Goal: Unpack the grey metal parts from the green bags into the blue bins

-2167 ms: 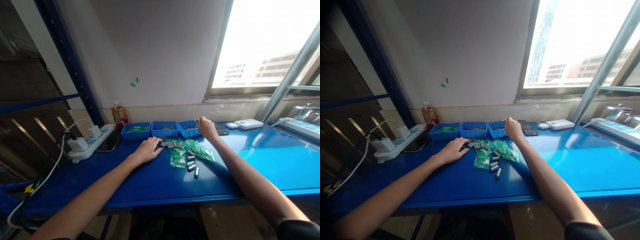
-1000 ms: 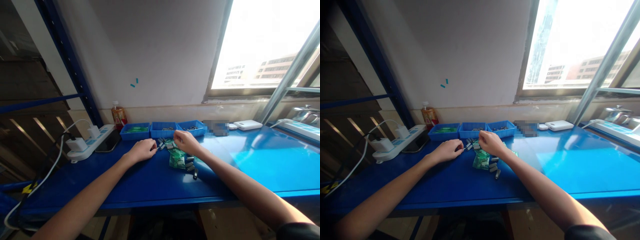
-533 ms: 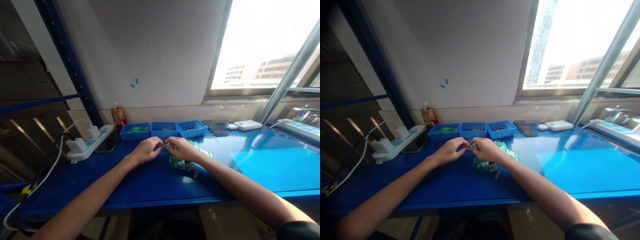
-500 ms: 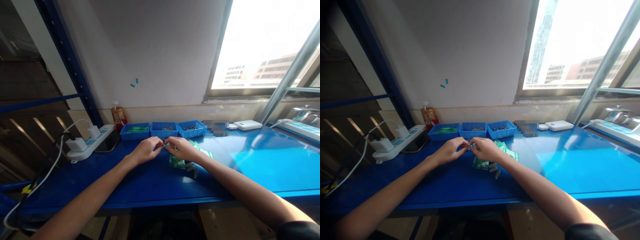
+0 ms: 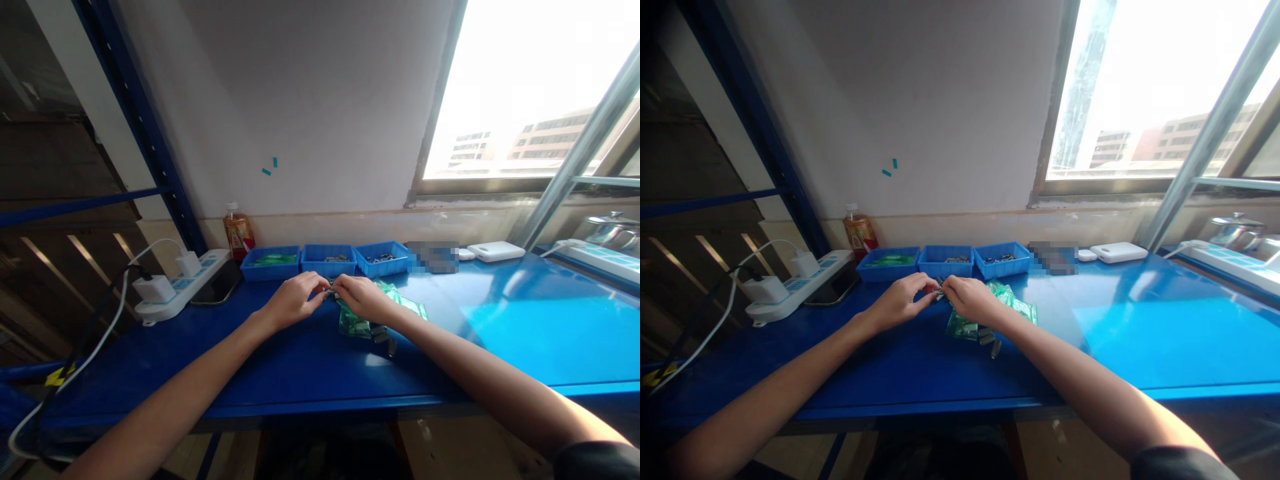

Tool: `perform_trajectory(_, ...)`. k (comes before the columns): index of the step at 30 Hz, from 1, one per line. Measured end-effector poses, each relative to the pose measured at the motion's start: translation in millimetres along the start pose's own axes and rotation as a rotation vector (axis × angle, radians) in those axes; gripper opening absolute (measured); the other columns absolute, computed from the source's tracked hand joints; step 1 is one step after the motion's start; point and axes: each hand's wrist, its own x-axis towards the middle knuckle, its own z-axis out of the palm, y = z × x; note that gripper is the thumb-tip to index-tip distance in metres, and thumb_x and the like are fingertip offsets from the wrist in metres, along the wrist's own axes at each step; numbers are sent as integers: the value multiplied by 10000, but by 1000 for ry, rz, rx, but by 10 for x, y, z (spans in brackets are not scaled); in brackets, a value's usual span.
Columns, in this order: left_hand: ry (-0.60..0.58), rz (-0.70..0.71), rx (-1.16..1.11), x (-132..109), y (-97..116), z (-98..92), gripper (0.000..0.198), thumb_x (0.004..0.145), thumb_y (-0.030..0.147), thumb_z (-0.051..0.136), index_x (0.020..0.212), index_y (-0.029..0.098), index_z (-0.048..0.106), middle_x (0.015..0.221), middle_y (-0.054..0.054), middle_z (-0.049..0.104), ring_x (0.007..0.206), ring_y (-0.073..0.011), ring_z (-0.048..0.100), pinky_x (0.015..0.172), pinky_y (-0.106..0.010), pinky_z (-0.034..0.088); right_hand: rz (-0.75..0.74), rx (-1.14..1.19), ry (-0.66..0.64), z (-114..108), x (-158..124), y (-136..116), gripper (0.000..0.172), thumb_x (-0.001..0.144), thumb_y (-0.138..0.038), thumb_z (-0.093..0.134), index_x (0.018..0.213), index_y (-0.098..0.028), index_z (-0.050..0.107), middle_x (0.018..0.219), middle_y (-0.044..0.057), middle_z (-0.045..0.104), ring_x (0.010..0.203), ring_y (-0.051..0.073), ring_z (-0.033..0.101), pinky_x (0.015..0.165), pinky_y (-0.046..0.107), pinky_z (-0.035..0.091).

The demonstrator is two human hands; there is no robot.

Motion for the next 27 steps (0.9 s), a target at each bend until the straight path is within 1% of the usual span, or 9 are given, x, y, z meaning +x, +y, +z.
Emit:
perform_trajectory(8, 26, 5, -11, 0, 2, -9, 147, 897, 263, 516, 972, 171, 603, 903, -49, 637, 867, -178, 598, 762, -273, 455, -2, 35, 21, -1, -4, -1, 142, 949, -244, 416, 889, -196, 536, 803, 30, 651, 719, 153, 596, 647, 239, 396)
perform_trajectory(17, 28, -9, -40, 4, 27, -3, 159, 903, 275, 512, 971, 169, 610, 903, -50, 638, 866, -178, 600, 758, -270, 448, -37, 34, 102, 46, 4, 25, 144, 941, -229, 416, 848, -194, 520, 792, 42, 646, 712, 155, 601, 638, 243, 402)
perform_trajectory(22, 32, -19, -57, 4, 39, 0, 164, 904, 283, 507, 967, 171, 608, 899, -49, 636, 862, -179, 599, 756, -273, 447, -28, 22, 117, 58, 3, 20, 156, 944, -231, 403, 848, -192, 520, 766, 42, 640, 706, 161, 607, 637, 246, 409)
perform_trajectory(27, 43, -40, -72, 5, 28, 19, 161, 898, 288, 511, 967, 176, 603, 889, -46, 632, 840, -175, 596, 751, -276, 449, -32, 27, 127, 58, 0, 21, 149, 943, -239, 409, 855, -196, 521, 791, 45, 650, 722, 160, 618, 643, 241, 412)
